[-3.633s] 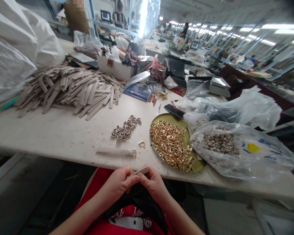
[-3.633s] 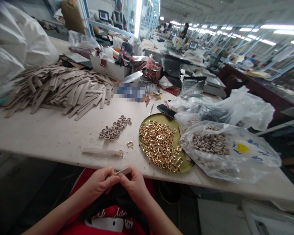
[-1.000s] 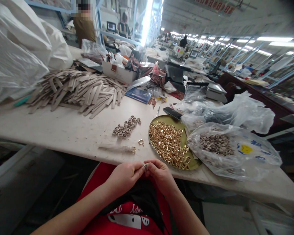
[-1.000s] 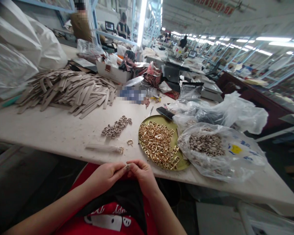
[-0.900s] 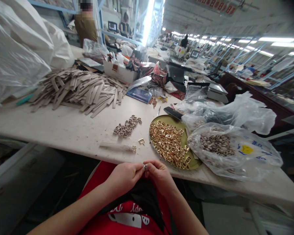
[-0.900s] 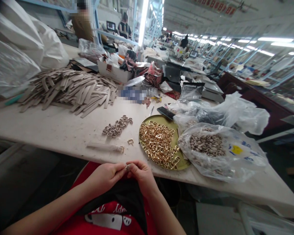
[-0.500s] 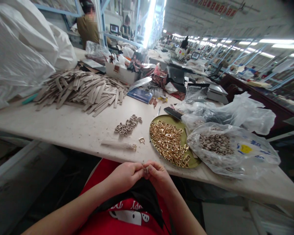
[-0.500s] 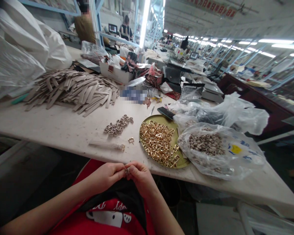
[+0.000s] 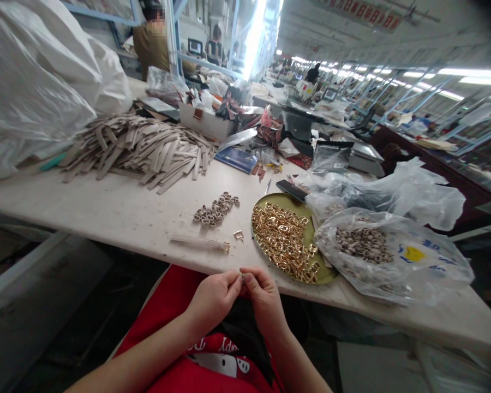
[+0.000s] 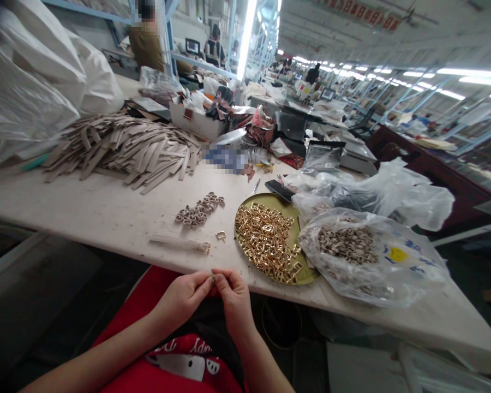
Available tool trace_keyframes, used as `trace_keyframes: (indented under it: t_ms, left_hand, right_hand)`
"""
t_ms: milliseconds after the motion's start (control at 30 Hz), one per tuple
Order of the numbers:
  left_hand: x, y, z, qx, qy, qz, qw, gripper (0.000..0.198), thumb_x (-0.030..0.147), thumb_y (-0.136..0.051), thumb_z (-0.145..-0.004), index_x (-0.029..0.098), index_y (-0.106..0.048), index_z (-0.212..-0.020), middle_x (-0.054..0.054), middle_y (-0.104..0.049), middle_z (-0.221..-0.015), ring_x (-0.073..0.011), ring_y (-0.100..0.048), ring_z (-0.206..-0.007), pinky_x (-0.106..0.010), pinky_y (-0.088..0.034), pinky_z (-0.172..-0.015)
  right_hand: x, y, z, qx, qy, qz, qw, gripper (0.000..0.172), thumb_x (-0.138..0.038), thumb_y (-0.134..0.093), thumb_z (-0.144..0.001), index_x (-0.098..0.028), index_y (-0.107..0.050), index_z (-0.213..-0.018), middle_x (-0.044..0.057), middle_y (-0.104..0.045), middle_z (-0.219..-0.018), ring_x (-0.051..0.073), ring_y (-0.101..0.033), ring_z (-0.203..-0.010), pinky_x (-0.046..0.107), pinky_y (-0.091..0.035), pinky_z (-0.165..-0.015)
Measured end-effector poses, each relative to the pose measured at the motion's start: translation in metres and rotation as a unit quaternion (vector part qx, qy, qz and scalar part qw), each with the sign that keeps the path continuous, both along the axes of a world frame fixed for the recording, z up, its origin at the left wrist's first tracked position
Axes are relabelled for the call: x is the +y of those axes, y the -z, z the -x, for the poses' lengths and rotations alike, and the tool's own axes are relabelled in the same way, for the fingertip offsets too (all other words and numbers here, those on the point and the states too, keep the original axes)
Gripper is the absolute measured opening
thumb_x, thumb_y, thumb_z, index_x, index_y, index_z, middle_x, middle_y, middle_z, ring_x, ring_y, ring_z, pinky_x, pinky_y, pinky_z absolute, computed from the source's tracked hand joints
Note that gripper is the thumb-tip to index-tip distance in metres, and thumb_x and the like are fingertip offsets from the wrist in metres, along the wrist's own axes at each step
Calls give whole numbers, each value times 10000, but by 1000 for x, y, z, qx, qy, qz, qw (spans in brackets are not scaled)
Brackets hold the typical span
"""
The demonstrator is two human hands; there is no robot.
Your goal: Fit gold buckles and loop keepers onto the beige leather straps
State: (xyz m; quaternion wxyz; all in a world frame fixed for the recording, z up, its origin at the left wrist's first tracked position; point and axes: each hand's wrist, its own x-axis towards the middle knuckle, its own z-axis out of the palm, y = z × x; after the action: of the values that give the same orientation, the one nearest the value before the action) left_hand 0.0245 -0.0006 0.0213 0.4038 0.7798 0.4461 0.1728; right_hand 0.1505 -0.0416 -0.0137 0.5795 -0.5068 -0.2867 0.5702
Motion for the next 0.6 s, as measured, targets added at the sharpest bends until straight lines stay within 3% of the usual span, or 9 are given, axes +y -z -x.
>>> trace_keyframes:
  t_ms: [133,267,400,600]
  left_hand:
    - [1,7,2,40,16,-12,999,333,346,-316,-886,179,-563,-736,-22,-629,-670,-148,-566,-608,-221,-332,-542]
    - [7,-1,5,7,30,13,999,341,327,-306,-885,170,-585,-767,-44,-652,-731,-163,-581,-652,-226,-374,-567]
    - [8,-7,7,-15,36,14,999,298,305,-334,-870,177,-602,-858,-52,-668,-813,-173,-596,-722,-236,-416,-646]
    - [0,5,0,19,8,-9,1000,295,294,-300,-892,187,-574,-878,-50,-666,-796,-172,-611,-718,-230,-408,-631]
  right_hand:
    - [1,5,3,-10,1,12,1000,216,-368,-628,-741,-188,-664,-856,-11,-586,-667,115,-507,-617,237,-423,-605]
    - [4,1,4,-81,-6,-23,996,250,-403,-580,-773,-179,-688,-804,-7,-533,-648,107,-449,-591,217,-382,-550]
    - [6,3,10,-27,10,-24,999,312,-448,-536,-793,-175,-682,-835,-45,-421,-506,82,-333,-474,199,-285,-444]
    - [3,19,19,26,47,13,998,279,-424,-573,-769,-184,-674,-872,-21,-561,-599,103,-446,-523,221,-366,-513]
